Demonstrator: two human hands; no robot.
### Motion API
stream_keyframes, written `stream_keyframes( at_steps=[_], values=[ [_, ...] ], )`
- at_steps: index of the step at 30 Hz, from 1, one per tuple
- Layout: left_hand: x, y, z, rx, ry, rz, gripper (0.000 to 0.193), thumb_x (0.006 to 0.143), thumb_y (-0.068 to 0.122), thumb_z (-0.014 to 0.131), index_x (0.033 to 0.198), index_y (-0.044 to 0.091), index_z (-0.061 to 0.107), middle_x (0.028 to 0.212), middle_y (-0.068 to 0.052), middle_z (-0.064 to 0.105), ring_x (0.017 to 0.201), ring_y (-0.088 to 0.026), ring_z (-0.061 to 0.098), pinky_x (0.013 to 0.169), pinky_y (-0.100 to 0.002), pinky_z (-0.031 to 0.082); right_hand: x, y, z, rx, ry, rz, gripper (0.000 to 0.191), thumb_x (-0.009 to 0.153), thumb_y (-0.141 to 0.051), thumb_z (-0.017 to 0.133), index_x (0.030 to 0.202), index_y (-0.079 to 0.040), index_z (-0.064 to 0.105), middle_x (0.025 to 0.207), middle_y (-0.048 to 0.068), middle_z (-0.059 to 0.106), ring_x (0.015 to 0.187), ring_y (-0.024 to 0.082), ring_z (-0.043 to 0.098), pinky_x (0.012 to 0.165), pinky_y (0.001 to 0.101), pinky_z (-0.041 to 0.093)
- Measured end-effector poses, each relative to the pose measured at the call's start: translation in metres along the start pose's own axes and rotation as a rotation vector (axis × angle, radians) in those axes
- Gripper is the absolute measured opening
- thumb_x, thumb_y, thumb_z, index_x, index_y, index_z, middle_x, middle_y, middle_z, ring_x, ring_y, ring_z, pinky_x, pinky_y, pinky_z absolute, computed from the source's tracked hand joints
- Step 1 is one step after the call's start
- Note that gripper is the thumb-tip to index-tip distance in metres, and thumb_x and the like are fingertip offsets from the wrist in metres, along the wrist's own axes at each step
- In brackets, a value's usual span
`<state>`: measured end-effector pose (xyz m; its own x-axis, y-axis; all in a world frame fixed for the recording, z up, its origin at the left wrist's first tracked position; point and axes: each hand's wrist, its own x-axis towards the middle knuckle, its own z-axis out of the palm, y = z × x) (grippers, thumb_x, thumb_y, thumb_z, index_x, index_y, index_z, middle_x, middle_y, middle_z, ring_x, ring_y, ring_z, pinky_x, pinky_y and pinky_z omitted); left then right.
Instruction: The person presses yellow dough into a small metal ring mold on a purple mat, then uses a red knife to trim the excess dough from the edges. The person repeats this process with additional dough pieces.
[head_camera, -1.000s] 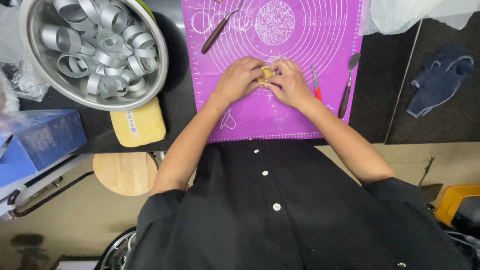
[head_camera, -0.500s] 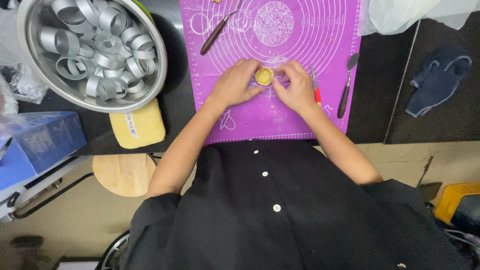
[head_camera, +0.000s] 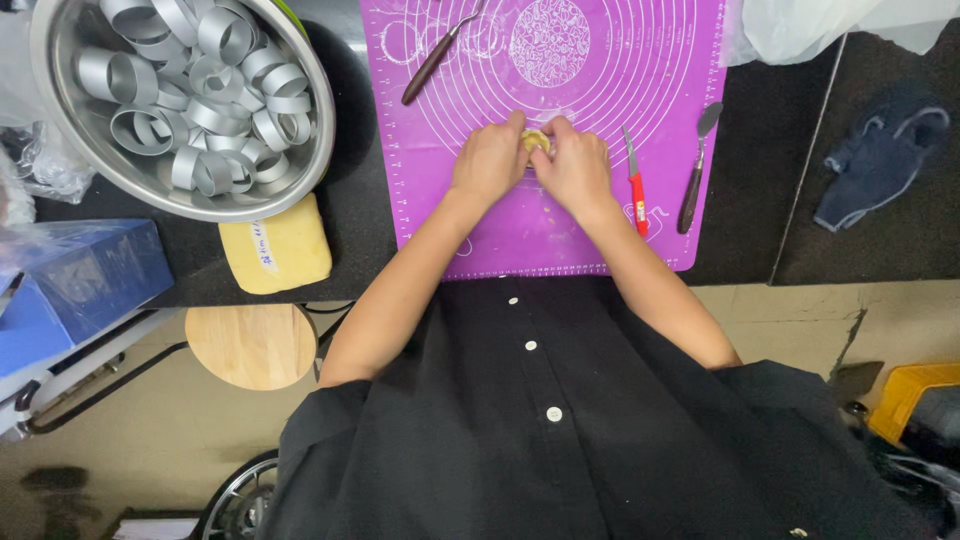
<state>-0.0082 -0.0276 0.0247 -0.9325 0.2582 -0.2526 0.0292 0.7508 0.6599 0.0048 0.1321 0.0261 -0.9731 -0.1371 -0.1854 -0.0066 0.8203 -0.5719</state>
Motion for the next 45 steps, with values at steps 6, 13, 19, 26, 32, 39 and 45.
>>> stream_keyframes(
  at_steps=[6, 13, 19, 26, 32, 39, 45],
  values=[
    [0.005, -0.004, 0.002, 0.023, -0.046, 0.038, 0.018, 0.087, 0.012, 0.066, 0.096, -0.002, 0.060, 0.074, -0.024, 0.068, 0.075, -0.044, 0.069, 0.070, -0.054, 0.055, 0.003, 0.002, -0.001, -0.005, -0.021, -0.055, 0.019, 0.084, -0.014, 0.074, 0.097, -0.002, 0.068, 0.067, 0.018, 0.068, 0.065, 0.040, 0.069, 0.068, 0.0509, 0.055],
    [0.012, -0.006, 0.007, 0.132, -0.057, 0.106, 0.016, 0.085, 0.008, 0.065, 0.096, -0.003, 0.062, 0.076, -0.025, 0.069, 0.076, -0.045, 0.069, 0.071, -0.055, 0.055, 0.004, 0.007, -0.002, -0.054, -0.016, -0.128, 0.013, 0.084, -0.010, 0.071, 0.089, 0.000, 0.065, 0.068, 0.022, 0.066, 0.066, 0.043, 0.067, 0.068, 0.0534, 0.054],
    [0.016, -0.006, 0.008, 0.168, -0.080, 0.120, 0.014, 0.083, 0.004, 0.064, 0.096, -0.002, 0.062, 0.077, -0.024, 0.070, 0.078, -0.043, 0.071, 0.071, -0.052, 0.057, 0.006, 0.008, -0.006, -0.088, -0.053, -0.178, 0.012, 0.085, -0.009, 0.070, 0.086, 0.002, 0.064, 0.074, 0.024, 0.067, 0.071, 0.044, 0.067, 0.070, 0.0547, 0.053],
    [0.016, -0.005, 0.010, 0.200, -0.058, 0.136, 0.012, 0.082, 0.005, 0.064, 0.093, -0.001, 0.063, 0.076, -0.023, 0.070, 0.077, -0.042, 0.071, 0.070, -0.051, 0.057, 0.012, 0.008, -0.009, -0.120, -0.095, -0.202, 0.015, 0.087, -0.011, 0.070, 0.084, 0.003, 0.064, 0.076, 0.024, 0.068, 0.072, 0.044, 0.067, 0.070, 0.0542, 0.053],
    [0.015, -0.006, 0.010, 0.194, -0.025, 0.181, 0.013, 0.085, 0.007, 0.067, 0.095, -0.001, 0.064, 0.076, -0.022, 0.069, 0.077, -0.041, 0.071, 0.068, -0.051, 0.057, 0.014, 0.012, -0.009, -0.126, -0.115, -0.237, 0.014, 0.084, -0.010, 0.070, 0.083, 0.003, 0.065, 0.076, 0.024, 0.067, 0.073, 0.043, 0.067, 0.071, 0.0533, 0.053],
    [0.009, -0.006, 0.000, 0.091, -0.039, 0.155, 0.020, 0.082, 0.010, 0.069, 0.093, -0.004, 0.062, 0.077, -0.024, 0.068, 0.078, -0.043, 0.068, 0.072, -0.053, 0.054, 0.017, 0.014, -0.010, -0.188, -0.119, -0.326, 0.020, 0.086, -0.016, 0.073, 0.082, 0.002, 0.066, 0.076, 0.022, 0.067, 0.078, 0.041, 0.067, 0.070, 0.0518, 0.053],
    [0.005, -0.002, 0.002, 0.036, -0.004, 0.081, 0.018, 0.079, 0.006, 0.068, 0.092, -0.004, 0.061, 0.080, -0.024, 0.068, 0.079, -0.043, 0.068, 0.073, -0.052, 0.055, 0.021, 0.013, -0.012, -0.234, -0.114, -0.418, 0.019, 0.088, -0.017, 0.071, 0.083, 0.002, 0.067, 0.077, 0.021, 0.068, 0.080, 0.039, 0.068, 0.072, 0.0496, 0.055]
  ],
)
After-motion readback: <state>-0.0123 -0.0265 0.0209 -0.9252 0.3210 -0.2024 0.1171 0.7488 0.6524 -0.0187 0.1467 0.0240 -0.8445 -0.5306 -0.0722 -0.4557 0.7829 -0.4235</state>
